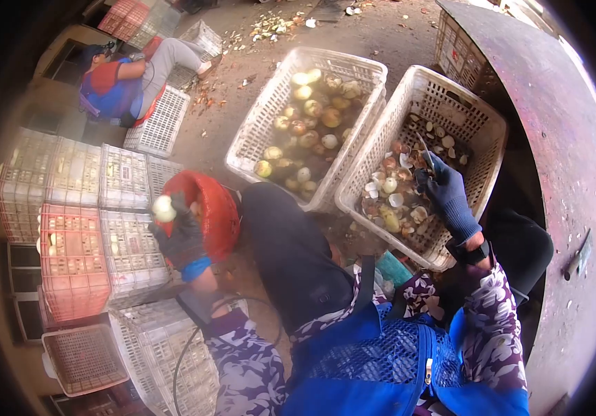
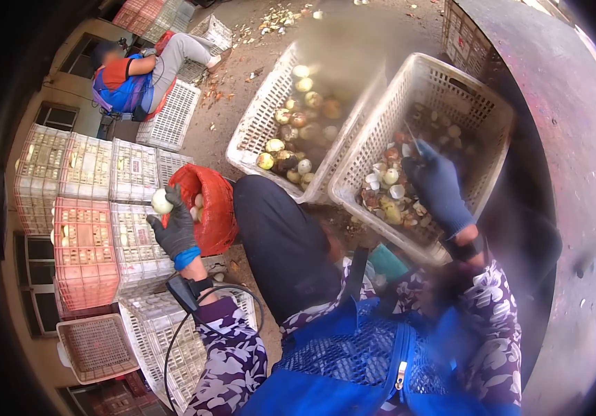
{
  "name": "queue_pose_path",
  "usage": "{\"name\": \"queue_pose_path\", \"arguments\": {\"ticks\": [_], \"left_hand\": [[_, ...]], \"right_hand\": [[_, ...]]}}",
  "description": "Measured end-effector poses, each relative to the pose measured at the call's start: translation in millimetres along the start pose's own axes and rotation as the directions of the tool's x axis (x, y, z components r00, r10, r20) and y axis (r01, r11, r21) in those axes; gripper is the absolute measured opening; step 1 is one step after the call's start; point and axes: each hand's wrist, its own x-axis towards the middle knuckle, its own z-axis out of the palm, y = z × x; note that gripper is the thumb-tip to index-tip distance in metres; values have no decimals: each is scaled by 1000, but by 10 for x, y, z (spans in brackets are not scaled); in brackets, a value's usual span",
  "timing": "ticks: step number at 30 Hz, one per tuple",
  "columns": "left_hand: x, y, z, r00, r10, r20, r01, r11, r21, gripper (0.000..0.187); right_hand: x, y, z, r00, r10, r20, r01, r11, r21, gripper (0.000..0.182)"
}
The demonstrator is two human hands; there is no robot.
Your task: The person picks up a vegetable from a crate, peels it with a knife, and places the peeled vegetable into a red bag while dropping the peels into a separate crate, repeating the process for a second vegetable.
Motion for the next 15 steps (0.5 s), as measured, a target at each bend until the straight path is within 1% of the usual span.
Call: {"name": "queue_pose_path", "arguments": {"ticks": [1, 3, 4, 5, 6, 7, 10, 11, 12, 14, 15], "left_hand": [[16, 151, -41, 997, 48, -57, -47, 999, 23, 84], [162, 211, -86, 997, -30, -76, 35, 997, 75, 82], [234, 174, -96, 987, -152, -46, 157, 982, 102, 80], [293, 120, -140, 976, -218, -19, 218, 963, 162, 78], [347, 50, -169, 960, -281, 8, 273, 936, 224, 76], [447, -151, -172, 954, -296, 40, 269, 909, 319, 73], [929, -874, -224, 919, -369, 140, 224, 781, 583, 65], [1103, -1048, -294, 919, -392, 34, 271, 694, 667, 61], [1260, -1215, -368, 912, -403, -74, 323, 595, 736, 58], [1487, -1506, -709, 899, -393, -192, 353, 392, 849, 49], [1601, -1600, -919, 867, -419, -270, 419, 319, 850, 42]], "right_hand": [[-11, -28, 4, 1000, -12, -2, 12, 1000, 26, 28], [-23, -132, -8, 1000, -6, -12, 7, 997, 80, 29], [-38, -231, -27, 999, 42, -33, -36, 986, 166, 29], [-53, -351, -43, 995, 93, -45, -79, 965, 249, 30], [-63, -459, -42, 988, 145, -50, -120, 936, 332, 30], [-60, -539, -22, 986, 141, -91, -101, 932, 347, 34], [1, -468, -11, 999, 47, 13, -49, 969, 243, 43], [32, -306, -28, 992, -80, 95, 98, 972, -212, 49], [24, -246, -44, 989, -76, 124, 113, 939, -326, 48], [-56, -129, -41, 982, -56, 180, 146, 833, -533, 48], [-44, -62, -12, 975, -129, 181, 198, 869, -453, 41]]}}
